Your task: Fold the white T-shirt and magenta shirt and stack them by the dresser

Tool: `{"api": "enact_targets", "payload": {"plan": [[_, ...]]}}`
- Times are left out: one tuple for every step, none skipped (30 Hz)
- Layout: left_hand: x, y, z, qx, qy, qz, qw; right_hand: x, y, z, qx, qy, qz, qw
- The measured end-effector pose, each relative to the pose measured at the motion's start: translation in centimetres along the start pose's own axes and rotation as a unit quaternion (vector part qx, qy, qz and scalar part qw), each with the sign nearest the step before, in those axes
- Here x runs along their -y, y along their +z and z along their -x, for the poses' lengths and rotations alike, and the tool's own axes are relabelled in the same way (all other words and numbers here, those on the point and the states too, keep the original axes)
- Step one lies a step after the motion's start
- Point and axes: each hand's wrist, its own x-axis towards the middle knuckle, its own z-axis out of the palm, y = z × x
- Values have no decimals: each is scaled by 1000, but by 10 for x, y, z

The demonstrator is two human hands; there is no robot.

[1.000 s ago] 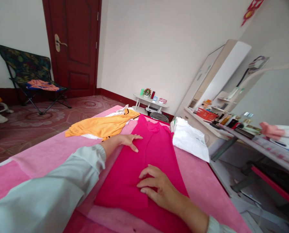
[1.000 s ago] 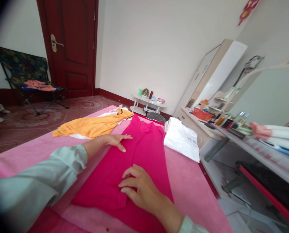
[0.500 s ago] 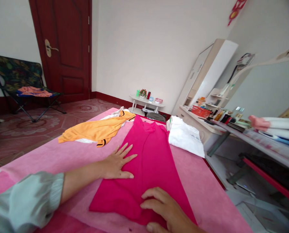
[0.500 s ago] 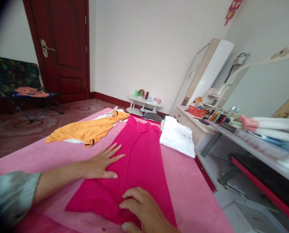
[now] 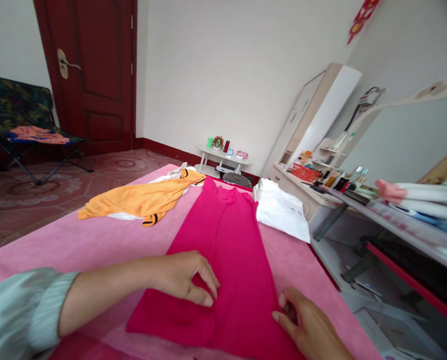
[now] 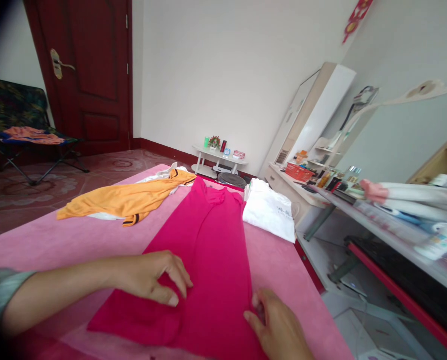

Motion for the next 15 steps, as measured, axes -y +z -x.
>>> {"api": "enact_targets", "payload": {"plan": [[8, -1, -10, -30, -8, 9, 999, 4, 1, -2, 10, -7, -19, 1000], [17, -3, -21, -63, -19, 15, 998, 7, 1, -6, 15, -15, -42, 999], [27, -4, -31, -97, -31, 18, 995, 12, 1, -11, 17, -22, -71, 997], [37, -6, -41, -132, -43, 19, 990, 17, 0, -18, 17, -29, -105, 994], [47, -8, -50, -168, -52, 18, 984, 24, -3, -26, 15, -36, -143, 989], [55, -10, -57, -204, -60, 13, 977, 33, -5, -35, 12, -44, -182, 982], [61, -12, -63, -241, -67, 5, 968, 44, -8, -43, 8, -51, -217, 975], [66, -14, -67, -276, -73, -5, 958, 58, -10, -51, 2, -56, -247, 967], [69, -16, -69, -307, -80, -14, 948, 73, -12, -57, -5, -62, -271, 960], [70, -17, -69, -333, -88, -22, 939, 90, -12, -61, -7, -70, -292, 954], [70, -18, -68, -352, -97, -26, 931, 108, -11, -64, -7, -84, -310, 947], [70, -19, -66, -364, -106, -27, 925, 125, -10, -66, 9, -116, -323, 939], [69, -19, -64, -371, -116, -25, 921, 140, -7, -69, 48, -167, -323, 930], [68, -19, -62, -374, -125, -22, 919, 151, -5, -73, 102, -212, -315, 920], [68, -19, -60, -375, -131, -18, 917, 159, -2, -80, 146, -245, -304, 909]]}}
